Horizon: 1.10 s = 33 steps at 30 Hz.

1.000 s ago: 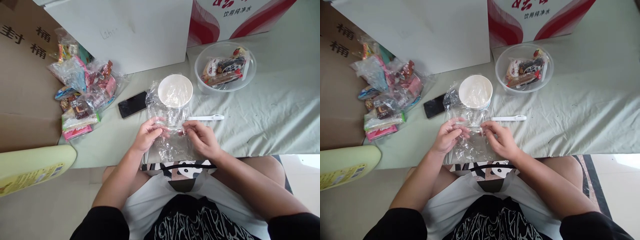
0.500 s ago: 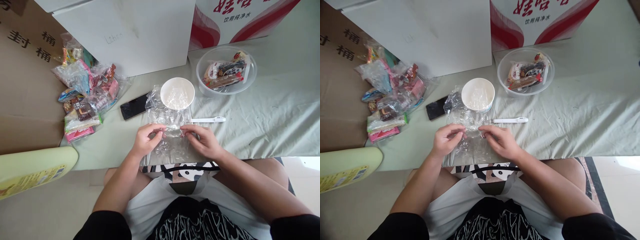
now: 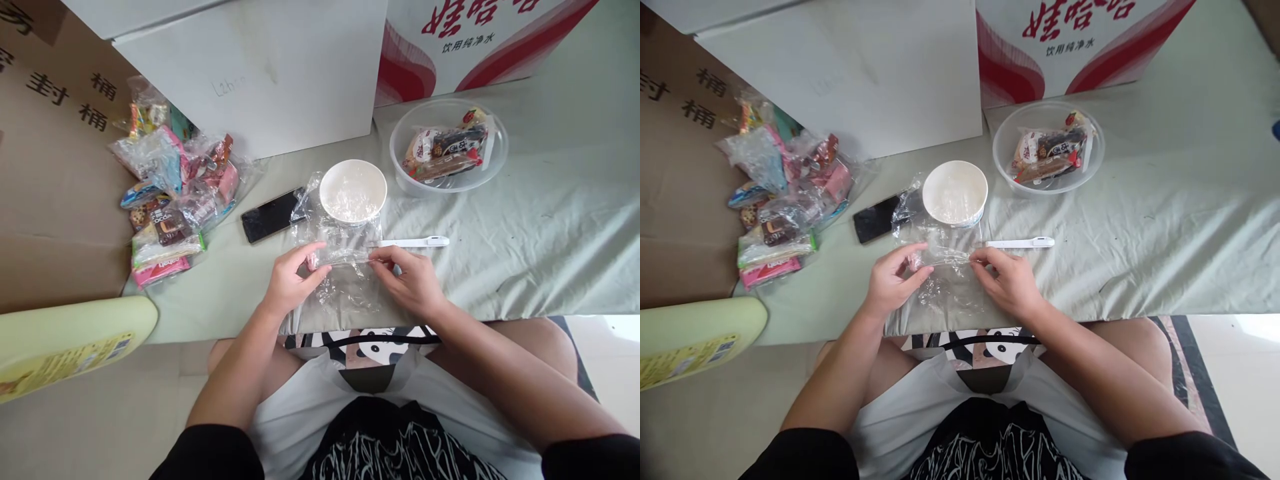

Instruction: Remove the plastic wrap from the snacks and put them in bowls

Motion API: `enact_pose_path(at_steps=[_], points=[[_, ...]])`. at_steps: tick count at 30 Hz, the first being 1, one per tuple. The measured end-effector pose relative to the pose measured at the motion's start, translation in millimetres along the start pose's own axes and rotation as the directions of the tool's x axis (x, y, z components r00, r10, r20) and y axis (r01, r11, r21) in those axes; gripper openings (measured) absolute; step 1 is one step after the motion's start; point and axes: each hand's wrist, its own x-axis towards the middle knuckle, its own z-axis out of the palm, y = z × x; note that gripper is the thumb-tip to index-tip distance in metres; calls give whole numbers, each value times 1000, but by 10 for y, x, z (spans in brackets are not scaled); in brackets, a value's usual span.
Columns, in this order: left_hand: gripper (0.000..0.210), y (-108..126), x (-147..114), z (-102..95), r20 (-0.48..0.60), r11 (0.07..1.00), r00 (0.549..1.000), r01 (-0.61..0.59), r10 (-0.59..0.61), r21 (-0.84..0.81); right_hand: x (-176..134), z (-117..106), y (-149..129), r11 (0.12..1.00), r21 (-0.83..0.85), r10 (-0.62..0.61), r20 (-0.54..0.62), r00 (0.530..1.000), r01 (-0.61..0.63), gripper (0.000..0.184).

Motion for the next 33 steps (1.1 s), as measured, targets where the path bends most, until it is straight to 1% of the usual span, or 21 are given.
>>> enact_pose_path(at_steps=[3, 4, 6, 9, 11, 15, 18, 20, 22, 25, 27, 29, 31, 33], points=[[13, 28, 20, -14, 6, 993, 995, -103, 103, 59, 16, -22, -15, 989, -68, -135, -71, 988, 130, 11], [12, 35, 25, -14, 3, 990, 993, -121, 121, 77, 18, -27, -18, 981, -82, -181, -91, 979, 174, 10], [14, 40, 27, -6, -24, 986, 992, -119, 123, 113, 12, -29, -20, 967, -91, -247, -94, 964, 239, 9], [14, 34, 12, 22, -71, 982, 993, -77, 90, 171, -8, -18, -14, 960, -88, -272, -52, 961, 266, 12], [13, 31, -5, 46, -87, 978, 993, -64, 82, 198, -21, -8, -7, 955, -108, -283, -49, 958, 277, 13], [14, 46, -37, 80, -75, 976, 993, -76, 93, 206, -39, 11, 4, 922, -129, -377, -73, 923, 366, 15], [15, 56, -47, 84, -62, 973, 990, -115, 130, 200, -49, 24, 17, 899, -158, -430, -128, 894, 409, 16], [15, 57, -46, 75, -55, 973, 988, -135, 147, 189, -50, 27, 24, 894, -180, -437, -139, 889, 411, 15], [13, 57, -37, 60, -24, 974, 989, -140, 147, 177, -43, 21, 26, 898, -170, -424, -89, 901, 406, 16], [7, 64, -16, 45, 64, 978, 989, -144, 136, 154, -22, -2, 11, 913, -109, -395, 7, 919, 394, 19], [9, 69, -2, 53, 108, 979, 983, -159, 146, 127, -9, -22, -9, 918, -57, -392, 24, 920, 393, 18], [10, 70, 8, 72, 120, 982, 981, -164, 152, 96, -3, -40, -29, 921, -16, -388, 32, 921, 388, 16], [6, 67, 15, 90, 118, 989, 986, -130, 122, 70, -9, -49, -41, 932, 7, -361, 56, 931, 362, 14], [6, 63, 19, 100, 113, 996, 991, -70, 64, 46, -23, -50, -42, 945, 20, -327, 80, 941, 327, 13]])
